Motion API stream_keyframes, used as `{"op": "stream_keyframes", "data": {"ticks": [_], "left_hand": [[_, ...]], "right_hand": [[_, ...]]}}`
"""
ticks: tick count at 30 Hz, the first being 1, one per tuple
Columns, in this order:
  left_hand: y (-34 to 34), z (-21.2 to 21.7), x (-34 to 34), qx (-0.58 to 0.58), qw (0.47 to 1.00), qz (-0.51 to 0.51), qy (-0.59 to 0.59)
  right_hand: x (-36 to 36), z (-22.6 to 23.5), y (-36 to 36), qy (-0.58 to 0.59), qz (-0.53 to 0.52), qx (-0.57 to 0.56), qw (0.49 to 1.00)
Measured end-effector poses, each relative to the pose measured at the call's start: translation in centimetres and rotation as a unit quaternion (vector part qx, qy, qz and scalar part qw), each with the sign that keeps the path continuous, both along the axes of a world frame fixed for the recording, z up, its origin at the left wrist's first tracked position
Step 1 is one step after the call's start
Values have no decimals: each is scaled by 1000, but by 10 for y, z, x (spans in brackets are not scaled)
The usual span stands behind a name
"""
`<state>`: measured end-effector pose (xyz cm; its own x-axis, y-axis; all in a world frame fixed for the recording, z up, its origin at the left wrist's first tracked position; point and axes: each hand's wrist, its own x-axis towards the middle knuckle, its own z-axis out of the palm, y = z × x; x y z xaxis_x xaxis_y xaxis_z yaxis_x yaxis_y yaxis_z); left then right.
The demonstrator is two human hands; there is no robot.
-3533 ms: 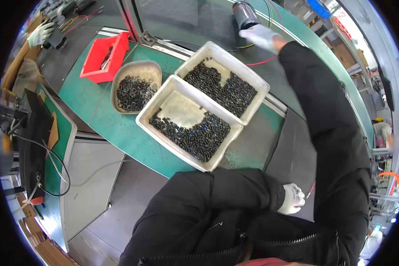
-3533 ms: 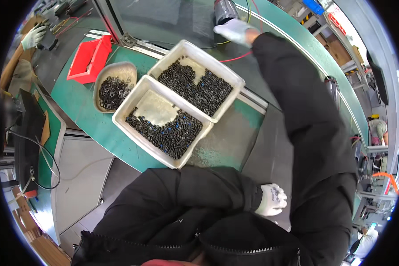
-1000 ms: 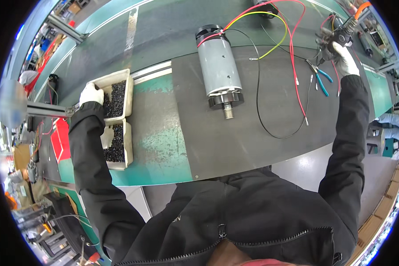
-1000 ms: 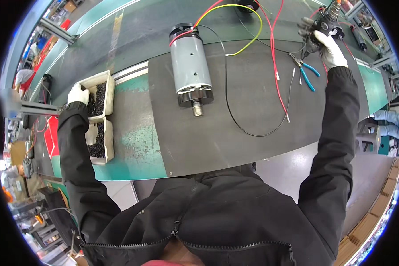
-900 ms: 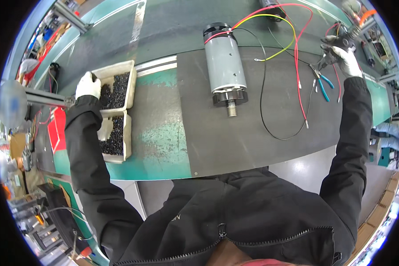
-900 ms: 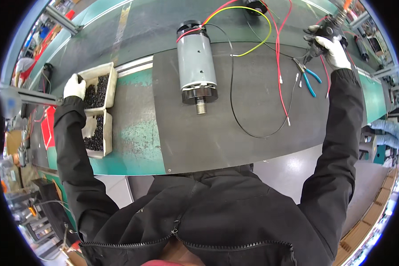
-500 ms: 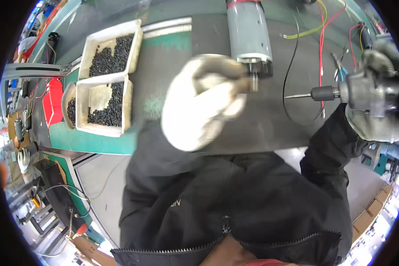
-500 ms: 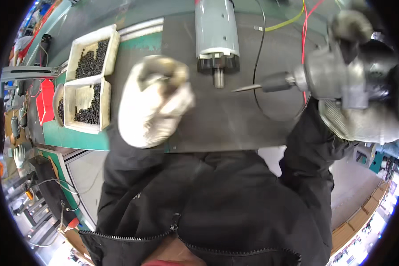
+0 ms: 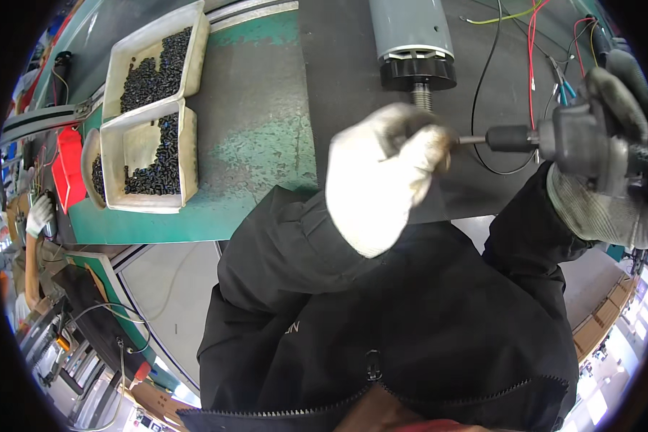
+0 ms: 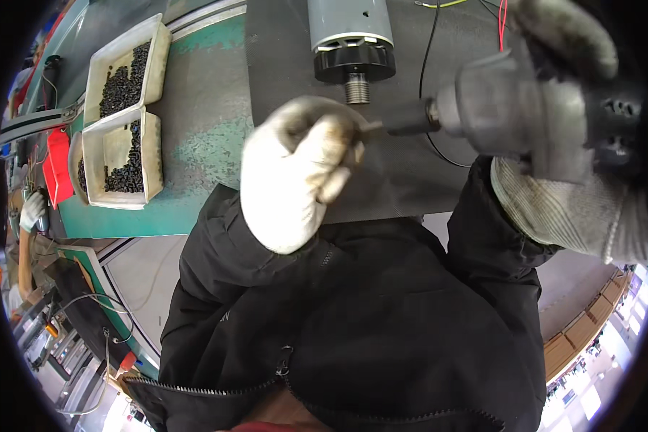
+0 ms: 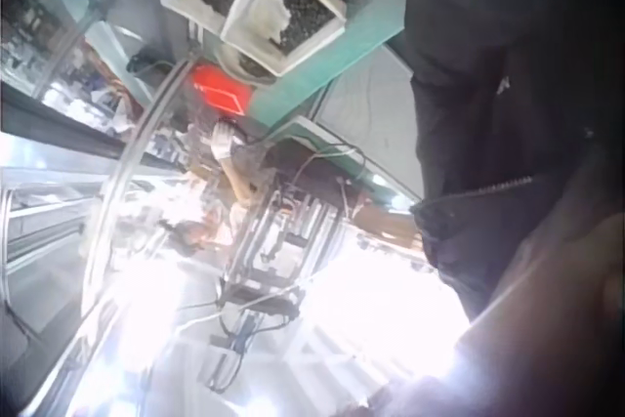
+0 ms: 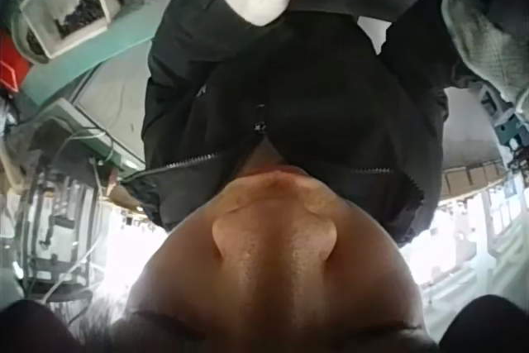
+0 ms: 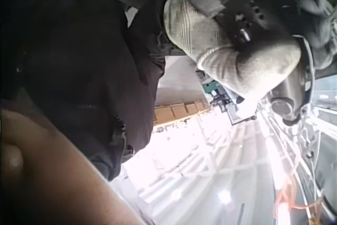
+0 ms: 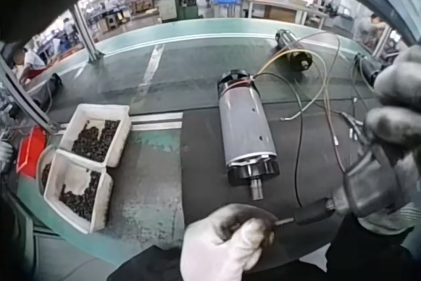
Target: Assembling components of electric motors by attaching fan housings and screws using an electric screwdriver and pliers.
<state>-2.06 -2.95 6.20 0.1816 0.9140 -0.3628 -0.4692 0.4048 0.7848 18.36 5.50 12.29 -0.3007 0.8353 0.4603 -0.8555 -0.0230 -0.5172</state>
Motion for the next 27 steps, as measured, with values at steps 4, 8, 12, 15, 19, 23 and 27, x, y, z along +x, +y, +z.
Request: {"op": "stream_keyframes", "data": {"ticks": [4, 8, 12, 15, 19, 23, 27], "left_hand": [[-12, -30, 20, -104, 957, -67, -262], [-3, -41, 29, -112, 969, -17, -219], [33, -44, 28, -114, 978, 68, -162], [28, -69, 25, -103, 925, 30, -364], [29, -68, 25, -130, 899, 35, -418], [29, -60, 22, -82, 941, 18, -327], [27, -70, 19, -34, 943, 10, -331]], "right_hand": [[12, -17, 7, 48, 90, -14, 995], [10, -16, -9, -104, -118, -39, 987], [31, -16, 3, -92, -194, -52, 975], [34, -17, 15, -156, -230, -70, 958], [13, -29, 18, -63, -154, -21, 986], [-6, -18, 6, -170, -156, -69, 971], [-17, -20, 8, -171, -133, -73, 974]]}}
